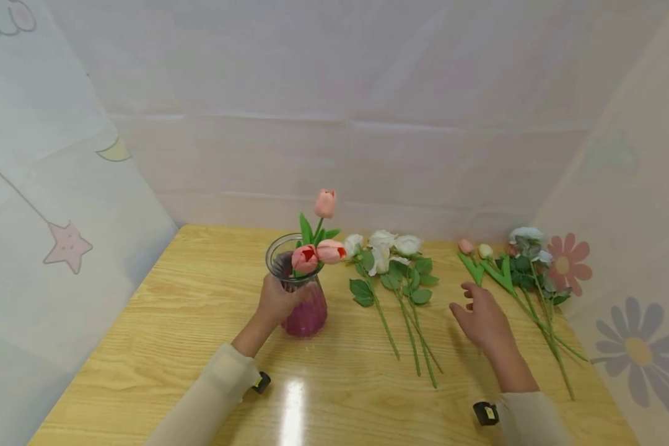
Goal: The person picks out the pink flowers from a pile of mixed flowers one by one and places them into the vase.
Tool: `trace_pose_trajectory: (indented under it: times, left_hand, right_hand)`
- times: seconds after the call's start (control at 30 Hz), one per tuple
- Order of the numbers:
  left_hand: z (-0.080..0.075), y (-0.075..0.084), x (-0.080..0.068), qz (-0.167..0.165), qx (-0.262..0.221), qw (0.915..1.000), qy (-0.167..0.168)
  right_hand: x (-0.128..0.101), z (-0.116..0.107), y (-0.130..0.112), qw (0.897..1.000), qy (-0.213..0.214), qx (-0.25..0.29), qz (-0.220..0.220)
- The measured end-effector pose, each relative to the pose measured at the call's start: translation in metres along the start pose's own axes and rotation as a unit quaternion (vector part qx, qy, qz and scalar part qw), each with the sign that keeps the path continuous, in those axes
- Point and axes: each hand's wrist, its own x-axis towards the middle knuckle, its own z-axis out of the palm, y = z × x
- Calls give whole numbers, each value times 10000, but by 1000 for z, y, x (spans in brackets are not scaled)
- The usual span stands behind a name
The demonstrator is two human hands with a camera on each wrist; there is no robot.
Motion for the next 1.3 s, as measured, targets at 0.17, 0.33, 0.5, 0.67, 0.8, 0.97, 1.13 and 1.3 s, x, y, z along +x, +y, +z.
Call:
trace_pose_trajectory:
  times: [0.17,0.33,0.5,0.67,0.8,0.97,1.13,1.3]
  left_hand:
    - [1,0,0,-19,-16,10000,-22]
    - [1,0,1,-10,68,10000,-28]
    - [2,1,0,6,154,9999,-29]
    - [3,2,0,-46,175,9998,-21]
    - [3,2,0,-36,161,9999,-10]
    - [3,1,0,11,128,9999,-7]
    - [1,1,0,-25,52,10000,-1]
    - [1,2,0,-91,-23,10000,10]
  right_hand:
    - [1,-5,16,9997,-104,-185,133]
    - [2,-10,27,9984,-143,-490,262]
    - [5,-16,37,9956,-318,-725,509]
    - [6,-20,47,9930,-614,-685,739]
    - [8,-19,53,9920,-713,-703,764]
    - [11,-19,58,9900,-758,-931,733]
    - [14,-17,63,9883,-826,-1073,700]
    - [17,-18,61,9867,-966,-1106,696]
